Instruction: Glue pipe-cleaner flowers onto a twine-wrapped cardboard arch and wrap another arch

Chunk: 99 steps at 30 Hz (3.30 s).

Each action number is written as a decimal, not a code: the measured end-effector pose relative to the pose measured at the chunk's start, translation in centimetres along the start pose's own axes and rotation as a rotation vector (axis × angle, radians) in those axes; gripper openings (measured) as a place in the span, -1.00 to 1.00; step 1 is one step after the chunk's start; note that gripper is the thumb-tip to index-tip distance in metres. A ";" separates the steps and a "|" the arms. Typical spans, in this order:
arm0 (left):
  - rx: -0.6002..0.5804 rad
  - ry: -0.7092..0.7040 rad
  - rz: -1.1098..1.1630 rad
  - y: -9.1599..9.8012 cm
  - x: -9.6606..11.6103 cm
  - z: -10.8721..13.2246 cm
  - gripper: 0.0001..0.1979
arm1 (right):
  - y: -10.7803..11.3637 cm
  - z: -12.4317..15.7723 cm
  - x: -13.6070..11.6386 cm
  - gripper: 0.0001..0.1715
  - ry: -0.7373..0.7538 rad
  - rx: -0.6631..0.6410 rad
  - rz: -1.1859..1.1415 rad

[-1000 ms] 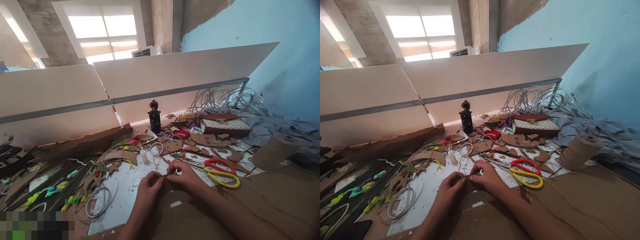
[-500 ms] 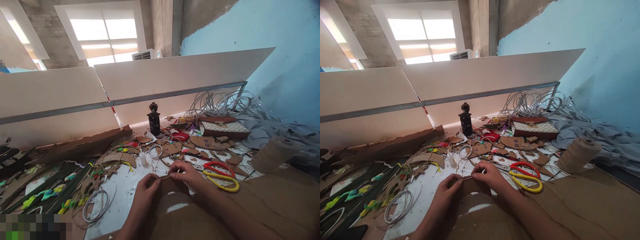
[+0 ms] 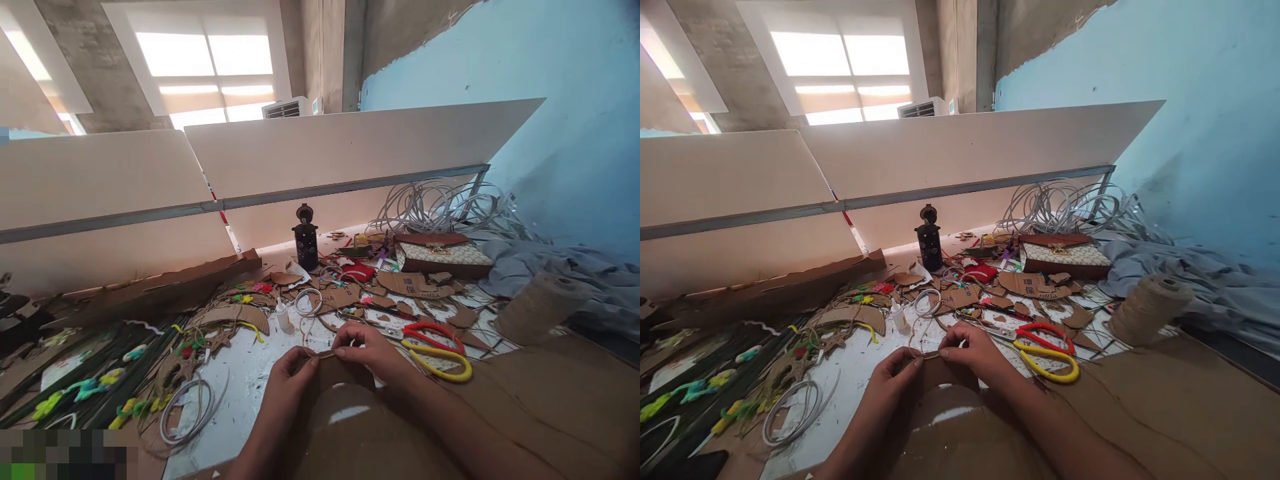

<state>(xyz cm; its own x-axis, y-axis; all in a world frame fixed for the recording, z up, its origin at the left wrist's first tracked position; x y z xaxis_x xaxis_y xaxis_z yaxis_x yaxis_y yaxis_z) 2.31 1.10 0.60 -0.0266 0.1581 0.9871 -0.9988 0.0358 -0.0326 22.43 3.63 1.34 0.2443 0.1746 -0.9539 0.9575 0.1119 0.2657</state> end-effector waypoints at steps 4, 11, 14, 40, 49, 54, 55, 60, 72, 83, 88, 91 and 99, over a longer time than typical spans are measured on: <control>-0.010 0.008 0.011 0.0 -0.4 -0.1 -0.62 | -0.1 0.1 0.0 -0.84 -0.004 0.008 -0.011; -0.047 -0.003 0.041 0.1 -1.1 -0.5 -0.65 | -0.3 0.1 0.0 -0.80 0.000 0.015 0.011; -0.050 0.011 0.020 0.1 -1.0 -0.5 -0.66 | -0.5 0.3 -0.1 -0.84 0.039 0.023 0.051; -0.017 -0.053 -0.037 -0.6 0.3 0.7 -0.80 | -1.3 0.2 1.9 -0.75 0.062 -0.006 0.167; -0.046 -0.029 -0.010 -0.6 0.2 0.7 -0.79 | -1.3 0.4 2.3 -0.72 0.057 0.005 0.132; -0.066 -0.012 -0.001 -0.6 0.2 0.7 -0.80 | -1.3 0.2 2.2 -0.74 0.057 0.003 0.117; -0.069 -0.013 -0.005 -0.5 0.2 0.7 -0.81 | -1.2 0.2 2.1 -0.73 0.059 -0.002 0.109; -0.104 -0.017 -0.013 -0.1 0.4 0.3 -0.82 | 0.0 -0.2 0.6 -0.62 0.043 0.025 0.028; -0.092 -0.023 0.002 0.4 1.0 -0.3 -0.73 | -1.2 -5.2 -2.8 -0.72 0.431 -0.242 0.580; 0.146 0.038 0.048 3.9 3.2 -0.6 -0.60 | 5.7 -6.5 -1.4 -0.80 0.250 0.202 0.780; 0.294 0.008 0.103 5.2 4.3 -0.6 -0.60 | 10.1 -5.3 -0.8 -0.85 0.102 0.390 0.675; 0.346 0.002 0.127 5.4 4.4 -0.7 -0.60 | 11.2 -4.1 -0.6 -0.75 0.034 0.419 0.543; 0.322 0.053 0.102 4.3 1.3 -1.9 -0.59 | 6.8 -2.0 -0.8 -0.41 -0.110 0.240 -0.057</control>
<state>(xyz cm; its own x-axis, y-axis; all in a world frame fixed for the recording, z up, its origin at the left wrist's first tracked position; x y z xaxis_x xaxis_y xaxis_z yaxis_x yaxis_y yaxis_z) -1.99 3.34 1.46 -0.1333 0.1962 0.9715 -0.9529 -0.2949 -0.0712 28.47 6.23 4.22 0.1913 0.0658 -0.9793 0.9759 -0.1190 0.1827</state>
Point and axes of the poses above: each hand's wrist, its own z-axis away from the middle knuckle, its own y-axis out of the back of the hand, x = y × z, the point moved 1 cm from there along -z, towards the middle knuckle, and after that the axes turned 6 degrees about x, right-handed, at the moved point
